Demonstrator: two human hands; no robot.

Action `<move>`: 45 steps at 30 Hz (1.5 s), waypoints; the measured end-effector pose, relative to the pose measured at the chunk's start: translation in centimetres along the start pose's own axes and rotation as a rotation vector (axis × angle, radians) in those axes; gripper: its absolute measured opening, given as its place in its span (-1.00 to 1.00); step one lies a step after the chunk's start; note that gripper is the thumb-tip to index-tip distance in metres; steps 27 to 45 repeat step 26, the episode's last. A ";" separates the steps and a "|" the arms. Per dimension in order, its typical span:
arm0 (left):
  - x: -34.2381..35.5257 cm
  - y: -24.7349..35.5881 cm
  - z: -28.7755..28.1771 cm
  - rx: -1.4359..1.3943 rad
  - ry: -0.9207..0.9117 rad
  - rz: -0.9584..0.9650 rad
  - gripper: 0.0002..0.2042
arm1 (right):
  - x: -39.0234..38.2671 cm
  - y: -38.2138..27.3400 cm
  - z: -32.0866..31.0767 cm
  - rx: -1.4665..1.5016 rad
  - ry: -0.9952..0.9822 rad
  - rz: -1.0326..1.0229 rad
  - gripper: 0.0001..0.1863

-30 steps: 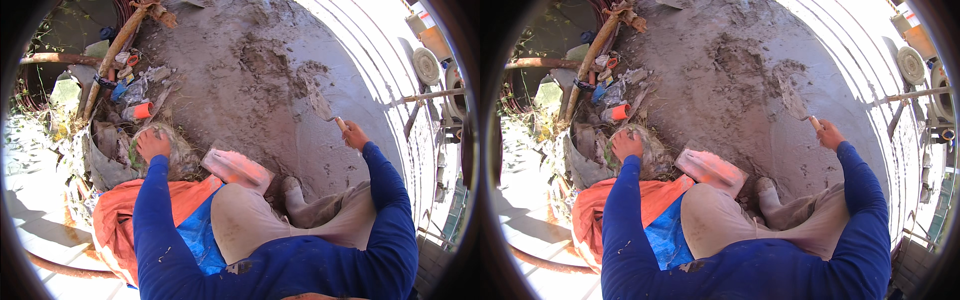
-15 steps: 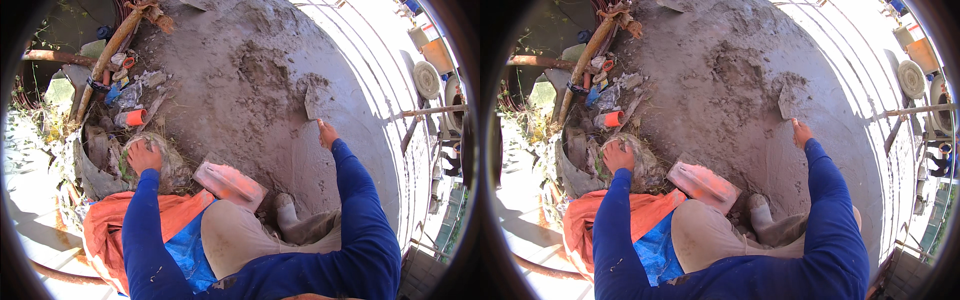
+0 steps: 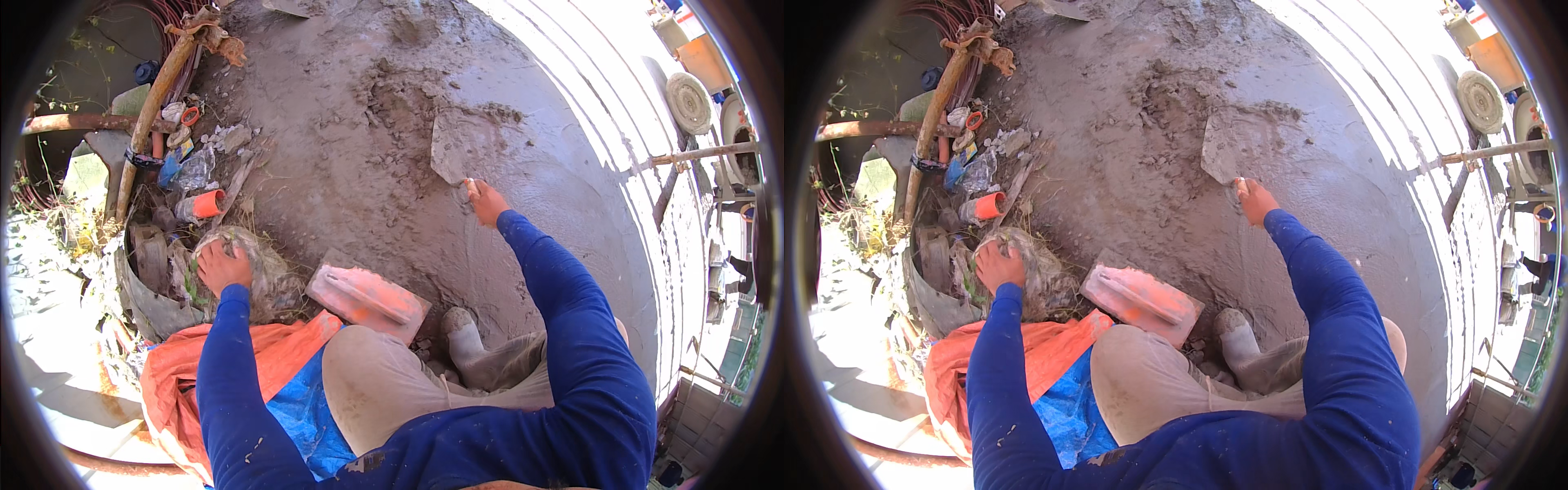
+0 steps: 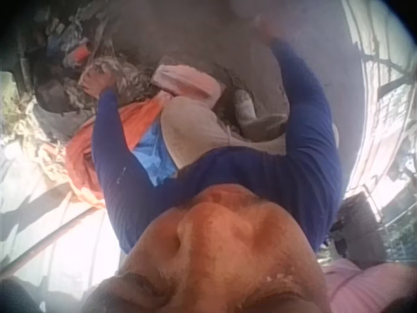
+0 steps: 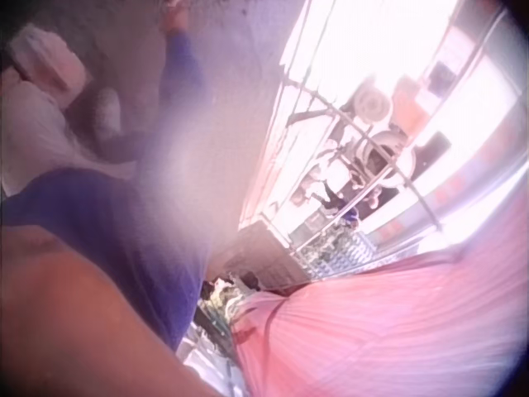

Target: The person applies and smooths wet cement on a curved wall using a trowel and a pink float. They repeatedly spread the material, level the surface, and scrape excess cement from the tools.

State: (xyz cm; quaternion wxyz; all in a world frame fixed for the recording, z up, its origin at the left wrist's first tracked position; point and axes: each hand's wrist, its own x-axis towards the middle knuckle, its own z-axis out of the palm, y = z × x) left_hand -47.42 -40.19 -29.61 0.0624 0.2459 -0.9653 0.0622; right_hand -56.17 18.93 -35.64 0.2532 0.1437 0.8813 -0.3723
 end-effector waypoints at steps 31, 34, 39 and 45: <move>0.2 0.8 0.5 -0.101 -0.001 0.005 -0.58 | -0.3 -2.0 3.7 -0.625 -0.037 -0.094 -0.34; 0.2 0.8 0.5 -0.101 -0.001 0.005 -0.58 | -0.3 -2.0 3.7 -0.625 -0.037 -0.094 -0.34; 0.2 0.8 0.5 -0.101 -0.001 0.005 -0.58 | -0.3 -2.0 3.7 -0.625 -0.037 -0.094 -0.34; 0.2 0.8 0.5 -0.101 -0.001 0.005 -0.58 | -0.3 -2.0 3.7 -0.625 -0.037 -0.094 -0.34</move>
